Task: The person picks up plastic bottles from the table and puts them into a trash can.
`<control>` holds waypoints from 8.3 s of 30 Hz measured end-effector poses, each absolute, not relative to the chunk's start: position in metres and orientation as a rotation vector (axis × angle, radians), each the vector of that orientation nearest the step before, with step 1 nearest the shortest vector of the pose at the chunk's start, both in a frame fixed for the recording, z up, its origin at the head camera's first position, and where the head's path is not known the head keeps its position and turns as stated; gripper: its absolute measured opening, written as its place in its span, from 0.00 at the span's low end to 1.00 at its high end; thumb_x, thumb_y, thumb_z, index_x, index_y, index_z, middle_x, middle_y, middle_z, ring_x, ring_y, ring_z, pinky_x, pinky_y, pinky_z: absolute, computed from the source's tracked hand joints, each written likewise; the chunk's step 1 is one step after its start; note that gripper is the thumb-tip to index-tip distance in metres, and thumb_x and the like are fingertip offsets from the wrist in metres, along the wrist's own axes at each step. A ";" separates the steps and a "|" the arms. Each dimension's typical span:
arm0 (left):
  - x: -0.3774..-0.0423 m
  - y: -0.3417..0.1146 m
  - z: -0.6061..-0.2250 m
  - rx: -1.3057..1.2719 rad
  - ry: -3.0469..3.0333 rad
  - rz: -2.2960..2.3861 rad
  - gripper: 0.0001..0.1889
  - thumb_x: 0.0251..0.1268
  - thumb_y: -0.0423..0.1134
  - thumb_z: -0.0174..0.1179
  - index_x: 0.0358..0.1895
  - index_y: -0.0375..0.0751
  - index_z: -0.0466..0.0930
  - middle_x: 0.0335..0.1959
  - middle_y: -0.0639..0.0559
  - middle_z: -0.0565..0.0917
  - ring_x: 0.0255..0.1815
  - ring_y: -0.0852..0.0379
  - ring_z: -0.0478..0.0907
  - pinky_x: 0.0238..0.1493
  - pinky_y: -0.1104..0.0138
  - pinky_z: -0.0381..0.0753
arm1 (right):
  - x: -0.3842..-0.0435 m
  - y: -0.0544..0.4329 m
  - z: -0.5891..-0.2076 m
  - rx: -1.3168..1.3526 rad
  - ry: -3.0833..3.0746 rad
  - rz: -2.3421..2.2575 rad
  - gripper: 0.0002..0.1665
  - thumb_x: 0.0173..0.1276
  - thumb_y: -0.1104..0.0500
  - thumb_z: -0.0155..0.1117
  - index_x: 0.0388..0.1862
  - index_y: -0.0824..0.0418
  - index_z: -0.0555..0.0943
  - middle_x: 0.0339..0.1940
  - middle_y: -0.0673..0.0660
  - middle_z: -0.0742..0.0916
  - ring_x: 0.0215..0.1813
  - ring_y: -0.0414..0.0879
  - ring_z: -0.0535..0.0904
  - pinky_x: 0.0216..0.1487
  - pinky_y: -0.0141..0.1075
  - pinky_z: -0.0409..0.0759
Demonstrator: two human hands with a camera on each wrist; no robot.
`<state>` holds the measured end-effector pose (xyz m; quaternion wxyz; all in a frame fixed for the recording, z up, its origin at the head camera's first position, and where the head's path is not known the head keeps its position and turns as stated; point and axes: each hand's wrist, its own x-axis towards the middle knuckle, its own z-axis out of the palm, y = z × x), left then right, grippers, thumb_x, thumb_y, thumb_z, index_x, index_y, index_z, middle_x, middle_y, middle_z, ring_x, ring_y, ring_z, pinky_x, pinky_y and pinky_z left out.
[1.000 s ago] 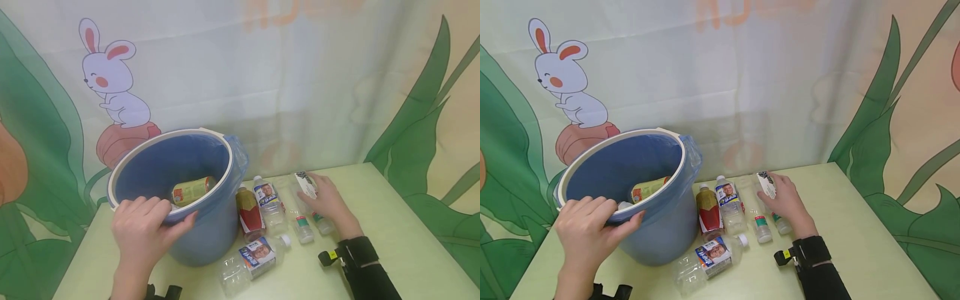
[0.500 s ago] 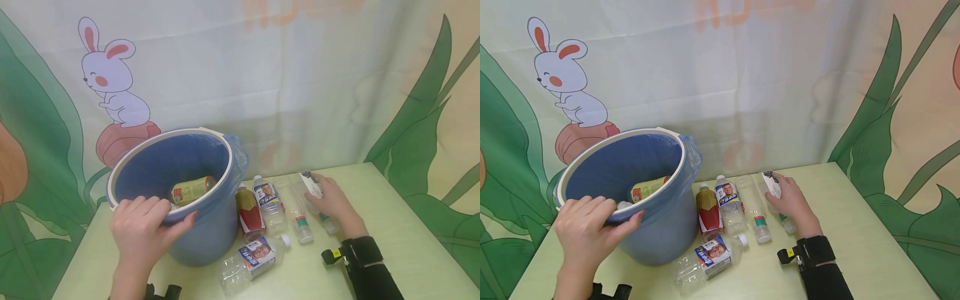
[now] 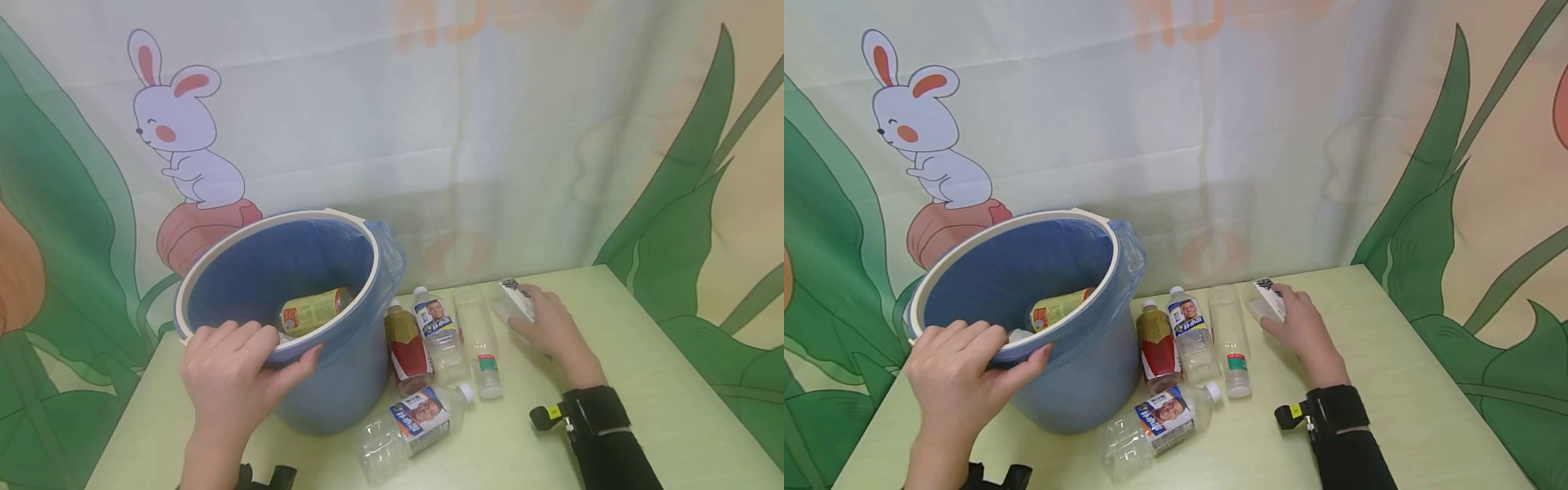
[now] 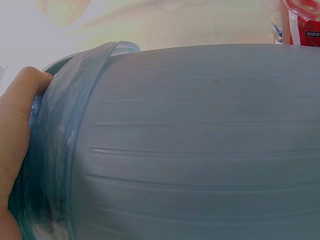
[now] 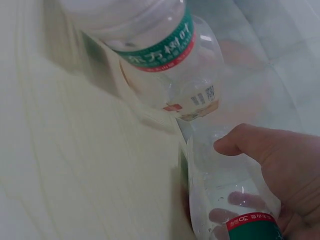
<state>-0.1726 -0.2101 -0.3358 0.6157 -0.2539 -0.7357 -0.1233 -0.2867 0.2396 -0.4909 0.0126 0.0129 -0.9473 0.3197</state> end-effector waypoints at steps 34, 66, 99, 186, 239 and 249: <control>-0.172 -0.212 -0.337 -0.593 -1.699 -0.284 0.34 0.70 0.64 0.61 0.17 0.47 0.56 0.13 0.58 0.57 0.14 0.55 0.50 0.24 0.60 0.47 | -0.284 0.262 -0.487 0.006 -2.955 1.034 0.47 0.77 0.49 0.69 0.86 0.64 0.61 0.69 0.77 0.75 0.61 0.68 0.76 0.57 0.64 0.77; -0.174 -0.214 -0.339 -0.594 -1.702 -0.285 0.34 0.70 0.64 0.61 0.17 0.47 0.56 0.13 0.58 0.58 0.14 0.55 0.51 0.24 0.60 0.48 | -0.268 0.228 -0.381 0.150 -2.543 1.342 0.47 0.80 0.35 0.64 0.90 0.43 0.57 0.79 0.73 0.74 0.69 0.75 0.79 0.43 0.61 0.89; -0.175 -0.214 -0.345 -0.593 -1.750 -0.267 0.34 0.71 0.66 0.60 0.17 0.47 0.58 0.13 0.57 0.59 0.14 0.54 0.52 0.24 0.60 0.48 | -0.305 0.028 -0.220 0.909 -2.140 1.529 0.41 0.73 0.50 0.70 0.83 0.46 0.69 0.71 0.59 0.82 0.57 0.46 0.86 0.45 0.43 0.89; -0.181 -0.214 -0.347 -0.593 -1.735 -0.269 0.32 0.69 0.64 0.61 0.17 0.46 0.60 0.12 0.56 0.61 0.13 0.51 0.56 0.23 0.58 0.51 | -0.288 -0.072 -0.277 1.440 -3.059 0.219 0.37 0.78 0.42 0.71 0.81 0.50 0.74 0.68 0.51 0.84 0.61 0.42 0.80 0.65 0.37 0.79; -0.178 -0.203 -0.343 -0.586 -1.707 -0.282 0.31 0.68 0.63 0.61 0.17 0.47 0.59 0.13 0.57 0.59 0.13 0.53 0.53 0.23 0.59 0.49 | -0.257 0.159 -0.306 0.521 -2.278 1.116 0.23 0.76 0.59 0.71 0.66 0.64 0.81 0.62 0.60 0.84 0.66 0.55 0.81 0.63 0.54 0.82; -0.177 -0.202 -0.342 -0.583 -1.697 -0.286 0.31 0.67 0.62 0.61 0.17 0.47 0.58 0.13 0.57 0.58 0.14 0.54 0.52 0.23 0.59 0.49 | -0.261 0.181 -0.379 0.289 -2.502 1.045 0.28 0.79 0.55 0.68 0.71 0.66 0.77 0.67 0.67 0.81 0.68 0.63 0.77 0.65 0.60 0.80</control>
